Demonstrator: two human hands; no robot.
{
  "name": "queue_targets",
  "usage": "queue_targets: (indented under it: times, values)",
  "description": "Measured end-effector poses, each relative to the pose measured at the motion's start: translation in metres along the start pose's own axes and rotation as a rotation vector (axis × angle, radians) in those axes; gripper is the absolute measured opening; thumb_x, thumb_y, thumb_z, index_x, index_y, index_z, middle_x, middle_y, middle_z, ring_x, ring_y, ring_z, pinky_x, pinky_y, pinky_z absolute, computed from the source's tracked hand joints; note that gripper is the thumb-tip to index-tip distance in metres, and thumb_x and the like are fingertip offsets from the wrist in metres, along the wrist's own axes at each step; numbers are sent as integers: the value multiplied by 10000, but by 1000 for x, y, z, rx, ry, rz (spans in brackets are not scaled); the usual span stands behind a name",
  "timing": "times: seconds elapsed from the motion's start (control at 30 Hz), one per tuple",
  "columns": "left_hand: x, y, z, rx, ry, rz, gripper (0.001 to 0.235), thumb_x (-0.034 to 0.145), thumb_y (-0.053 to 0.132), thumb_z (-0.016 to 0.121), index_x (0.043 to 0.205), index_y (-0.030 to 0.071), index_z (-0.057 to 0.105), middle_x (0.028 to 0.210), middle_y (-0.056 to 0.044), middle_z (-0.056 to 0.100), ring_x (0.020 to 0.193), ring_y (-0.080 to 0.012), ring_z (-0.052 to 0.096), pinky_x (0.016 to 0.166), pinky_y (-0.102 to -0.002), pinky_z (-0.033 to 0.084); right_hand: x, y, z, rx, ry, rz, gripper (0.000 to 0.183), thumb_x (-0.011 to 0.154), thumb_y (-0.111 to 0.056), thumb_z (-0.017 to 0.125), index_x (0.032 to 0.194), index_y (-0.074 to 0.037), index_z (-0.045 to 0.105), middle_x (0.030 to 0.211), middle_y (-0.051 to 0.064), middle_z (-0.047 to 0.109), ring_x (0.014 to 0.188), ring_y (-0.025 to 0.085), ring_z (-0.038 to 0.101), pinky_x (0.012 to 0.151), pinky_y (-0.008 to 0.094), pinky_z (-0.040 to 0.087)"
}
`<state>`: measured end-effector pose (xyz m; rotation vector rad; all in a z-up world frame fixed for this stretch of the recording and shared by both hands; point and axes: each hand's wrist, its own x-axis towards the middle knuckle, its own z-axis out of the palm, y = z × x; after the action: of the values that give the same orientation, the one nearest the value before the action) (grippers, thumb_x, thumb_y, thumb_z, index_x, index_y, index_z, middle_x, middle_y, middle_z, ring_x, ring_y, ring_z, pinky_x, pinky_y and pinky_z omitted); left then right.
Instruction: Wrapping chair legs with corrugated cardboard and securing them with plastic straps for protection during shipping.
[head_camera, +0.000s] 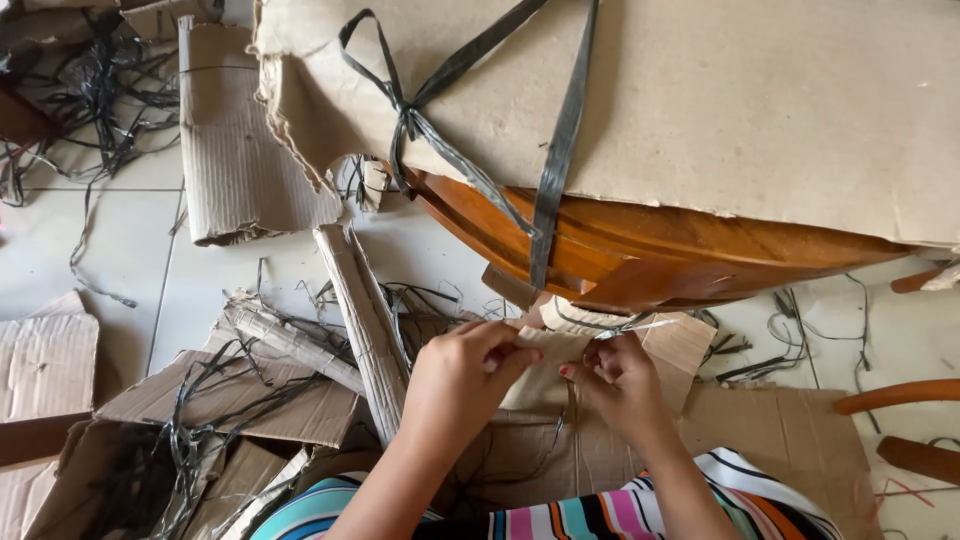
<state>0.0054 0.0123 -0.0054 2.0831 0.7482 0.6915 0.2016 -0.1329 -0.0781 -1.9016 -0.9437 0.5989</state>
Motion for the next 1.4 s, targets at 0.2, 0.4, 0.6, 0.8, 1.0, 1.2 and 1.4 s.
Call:
queue_targets:
  times: [0.2, 0.4, 0.6, 0.8, 1.0, 1.2, 1.4]
  values:
    - [33, -16, 16, -33, 61, -166, 156, 843, 268, 805, 952, 159, 781, 793, -5, 797, 801, -224, 791, 738, -334, 634, 41, 16, 15, -44, 243, -49, 174, 816, -152, 878, 875, -71, 737, 688, 76, 743, 651, 148, 706, 686, 320, 583]
    - [39, -35, 22, 70, -211, -327, 226, 857, 310, 745, 1024, 158, 757, 855, 14, 809, 864, -256, 780, 790, -439, 620, 39, 41, 1, -222, -191, 222, 235, 736, -153, 825, 938, -35, 803, 844, 199, 802, 811, 309, 737, 739, 429, 583]
    - [49, -49, 32, 134, -243, -343, 225, 852, 330, 750, 1010, 171, 759, 849, 21, 803, 854, -253, 776, 789, -441, 630, 43, 32, 11, -428, -412, 352, 445, 729, -347, 881, 1082, -95, 782, 921, 109, 780, 856, 279, 727, 754, 391, 609]
    - [55, -38, 27, 105, -241, -350, 226, 849, 296, 761, 1019, 148, 774, 844, -19, 802, 826, -270, 783, 763, -445, 635, 53, 48, 24, -456, -299, 375, 393, 824, -432, 786, 963, -66, 748, 866, 147, 790, 856, 299, 776, 724, 407, 622]
    - [58, -48, 37, 92, -233, -345, 218, 856, 296, 757, 1022, 155, 767, 838, -30, 793, 823, -292, 774, 761, -454, 631, 58, 61, 36, -529, -232, 297, 420, 799, -444, 828, 1032, -106, 741, 892, 83, 805, 877, 248, 786, 715, 361, 634]
    - [61, -56, 45, 71, -211, -334, 180, 863, 266, 744, 997, 149, 766, 826, -33, 795, 822, -297, 773, 764, -453, 629, 61, 109, 60, -490, -187, 255, 392, 742, -389, 874, 905, -49, 765, 844, 139, 789, 888, 325, 771, 721, 424, 633]
    - [70, -62, 45, 16, -217, -356, 209, 863, 258, 751, 1046, 157, 752, 852, -23, 802, 840, -258, 778, 762, -422, 632, 74, 147, 74, -540, -96, 192, 369, 734, -403, 898, 820, -73, 756, 803, 128, 773, 846, 305, 772, 672, 394, 627]
